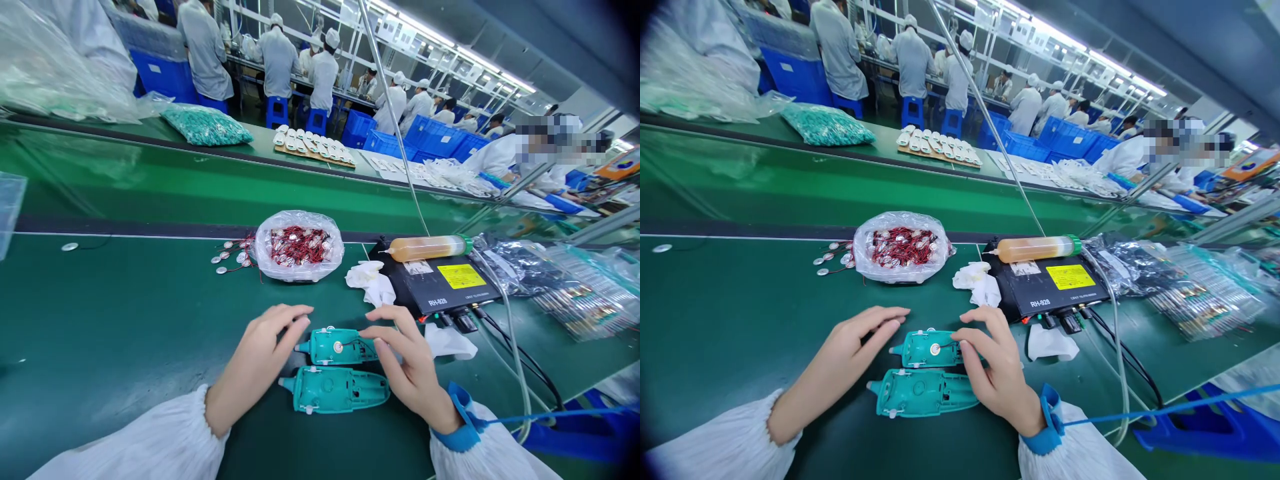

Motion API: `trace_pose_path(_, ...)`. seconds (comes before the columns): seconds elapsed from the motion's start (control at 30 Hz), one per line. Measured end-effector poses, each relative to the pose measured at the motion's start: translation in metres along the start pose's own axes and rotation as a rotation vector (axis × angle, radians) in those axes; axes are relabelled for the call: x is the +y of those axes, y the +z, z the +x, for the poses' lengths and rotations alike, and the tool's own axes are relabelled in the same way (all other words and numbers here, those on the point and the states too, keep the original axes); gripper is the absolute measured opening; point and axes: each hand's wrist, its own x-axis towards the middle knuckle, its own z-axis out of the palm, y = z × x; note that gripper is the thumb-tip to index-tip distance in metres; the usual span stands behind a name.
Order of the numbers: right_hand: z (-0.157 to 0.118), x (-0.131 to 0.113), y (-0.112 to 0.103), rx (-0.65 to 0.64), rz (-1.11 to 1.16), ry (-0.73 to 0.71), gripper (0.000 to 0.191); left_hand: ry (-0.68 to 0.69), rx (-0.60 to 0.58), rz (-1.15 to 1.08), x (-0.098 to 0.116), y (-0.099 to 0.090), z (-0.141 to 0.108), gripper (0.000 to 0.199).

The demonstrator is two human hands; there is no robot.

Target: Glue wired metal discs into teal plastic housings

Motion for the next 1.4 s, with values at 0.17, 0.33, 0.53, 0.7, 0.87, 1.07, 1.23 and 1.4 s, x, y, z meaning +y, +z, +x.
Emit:
trace_pose_path(0.17,-0.002,0.002,0.0,-0.03,0.009,-0.003,0.022,0.078,0.343,0.414,-0.041,-0.039,0.021,0.028)
trace_pose_path(0.33,-0.005,0.003,0.0,-0.085,0.031,0.007,0.022,0.024,0.393,0.57,-0.08,-0.05,0.036,0.031)
trace_pose_path(0.53,-0.007,0.005,0.0,-0.053,0.021,0.008,0.021,0.02,0.292,0.572,-0.076,-0.047,0.034,0.024)
trace_pose_path(0.7,-0.007,0.007,-0.001,-0.033,0.02,0.009,0.02,-0.05,0.26,0.58,-0.071,-0.057,0.029,0.026)
trace_pose_path(0.87,-0.007,0.006,-0.003,-0.037,0.014,0.019,0.019,-0.123,0.187,0.549,-0.072,-0.073,0.023,0.024)
trace_pose_path(1.07,-0.006,0.009,-0.002,-0.038,0.035,0.008,0.019,-0.172,0.142,0.491,-0.063,-0.079,0.023,0.015)
trace_pose_path(1.23,-0.002,-0.002,-0.011,0.046,-0.046,-0.094,0.021,-0.105,0.164,0.462,-0.028,-0.074,0.013,0.013)
trace_pose_path(1.4,0.001,-0.039,-0.017,-0.043,-0.156,-0.217,0.033,0.456,-0.016,0.373,0.028,-0.04,-0.012,0.018)
